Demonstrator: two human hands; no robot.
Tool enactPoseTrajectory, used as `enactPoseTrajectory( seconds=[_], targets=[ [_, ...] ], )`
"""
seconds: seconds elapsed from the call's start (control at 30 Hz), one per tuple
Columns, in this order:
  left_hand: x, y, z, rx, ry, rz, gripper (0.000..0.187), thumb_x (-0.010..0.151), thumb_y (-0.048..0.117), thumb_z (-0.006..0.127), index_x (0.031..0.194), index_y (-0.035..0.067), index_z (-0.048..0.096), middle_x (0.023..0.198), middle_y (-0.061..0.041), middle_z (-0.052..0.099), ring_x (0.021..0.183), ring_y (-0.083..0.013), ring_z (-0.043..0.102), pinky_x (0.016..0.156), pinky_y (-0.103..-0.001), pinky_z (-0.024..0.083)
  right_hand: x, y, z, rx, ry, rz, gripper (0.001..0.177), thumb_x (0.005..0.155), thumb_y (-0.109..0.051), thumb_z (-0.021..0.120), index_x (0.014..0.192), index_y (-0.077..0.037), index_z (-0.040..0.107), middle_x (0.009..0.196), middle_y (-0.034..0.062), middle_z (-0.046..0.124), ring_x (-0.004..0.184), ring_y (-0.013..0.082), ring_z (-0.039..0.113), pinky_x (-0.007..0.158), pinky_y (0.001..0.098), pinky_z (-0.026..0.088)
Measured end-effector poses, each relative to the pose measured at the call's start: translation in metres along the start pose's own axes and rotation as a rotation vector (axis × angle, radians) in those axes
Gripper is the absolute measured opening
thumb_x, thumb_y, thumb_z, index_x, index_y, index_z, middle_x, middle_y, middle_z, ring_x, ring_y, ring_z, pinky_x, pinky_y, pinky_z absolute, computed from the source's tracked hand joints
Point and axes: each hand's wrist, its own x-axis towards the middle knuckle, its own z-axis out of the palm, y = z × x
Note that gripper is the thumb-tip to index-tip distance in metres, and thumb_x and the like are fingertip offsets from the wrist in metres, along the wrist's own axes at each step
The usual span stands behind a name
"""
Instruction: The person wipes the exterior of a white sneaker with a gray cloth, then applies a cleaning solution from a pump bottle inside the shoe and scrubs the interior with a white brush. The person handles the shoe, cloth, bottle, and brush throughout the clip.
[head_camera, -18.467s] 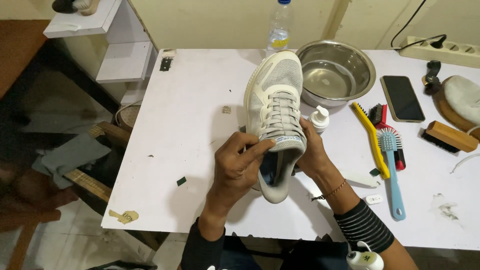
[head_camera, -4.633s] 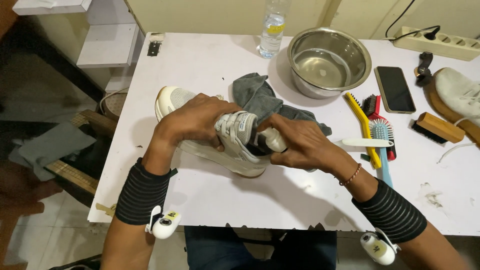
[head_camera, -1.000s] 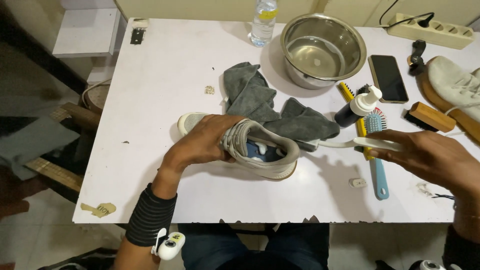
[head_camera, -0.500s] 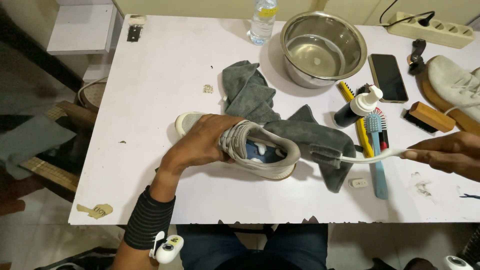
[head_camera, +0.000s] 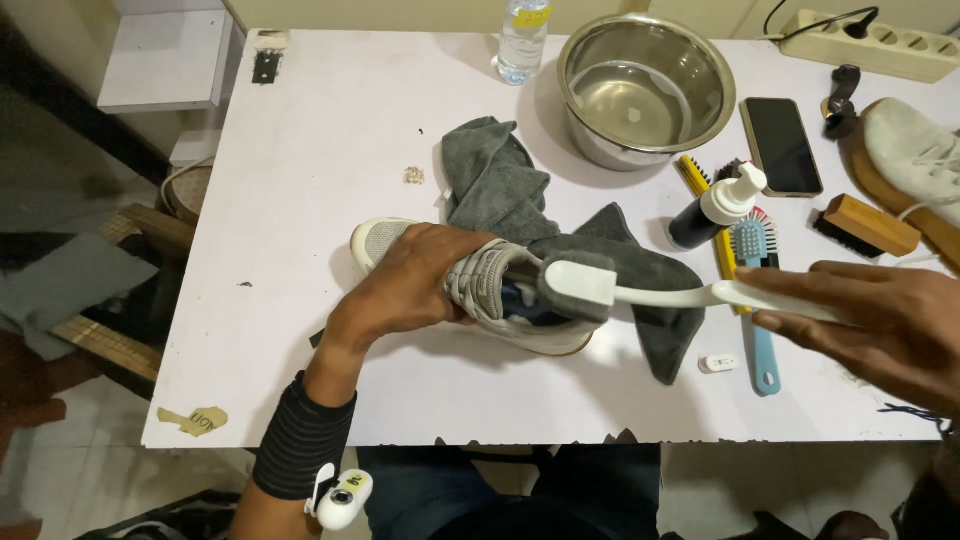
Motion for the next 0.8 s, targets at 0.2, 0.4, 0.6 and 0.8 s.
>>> enactPoseTrajectory(
  seconds=[0.2, 0.4, 0.6, 0.8],
  targets=[
    [-0.001, -0.003, 0.004, 0.079, -0.006, 0.034, 0.094, 0.061, 0.024, 0.094, 0.145, 0.018, 0.053, 0.134, -0.008, 0.066, 0.127, -0.0284, 0.057, 0.107, -0.043, 0.031, 0.004, 0.0, 0.035, -0.367, 0.171, -0.178, 0.056, 0.084, -0.066, 0.051, 0.136, -0.081, 0.043, 0.092, -0.0219, 0.071, 0.073, 0.0158, 0.074, 0.064, 0.0344, 0.055],
    [-0.001, 0.01, 0.004, 0.166, 0.014, 0.108, 0.089, 0.062, 0.012, 0.087, 0.144, 0.016, 0.052, 0.126, -0.009, 0.066, 0.121, -0.0292, 0.057, 0.104, -0.045, 0.034, -0.009, -0.024, 0.028, -0.54, 0.199, -0.305, 0.059, 0.087, -0.067, 0.045, 0.145, -0.067, 0.037, 0.085, -0.0133, 0.066, 0.069, 0.021, 0.076, 0.054, 0.0411, 0.054],
    [-0.005, 0.015, 0.002, 0.174, 0.004, 0.089, 0.089, 0.063, 0.006, 0.081, 0.146, 0.016, 0.05, 0.127, -0.01, 0.064, 0.124, -0.0307, 0.055, 0.102, -0.044, 0.034, -0.013, -0.045, 0.023, -0.6, 0.172, -0.28, 0.056, 0.088, -0.06, 0.052, 0.142, -0.066, 0.039, 0.081, -0.0082, 0.067, 0.06, 0.0272, 0.073, 0.048, 0.0447, 0.05],
    [0.001, 0.023, 0.0, 0.218, -0.015, 0.077, 0.09, 0.061, 0.003, 0.079, 0.145, 0.017, 0.053, 0.125, -0.006, 0.066, 0.118, -0.0305, 0.057, 0.1, -0.045, 0.036, 0.004, -0.046, 0.031, -0.592, 0.125, -0.383, 0.055, 0.095, -0.05, 0.046, 0.149, -0.056, 0.036, 0.079, -0.0026, 0.067, 0.057, 0.0307, 0.073, 0.046, 0.0481, 0.047]
  ],
)
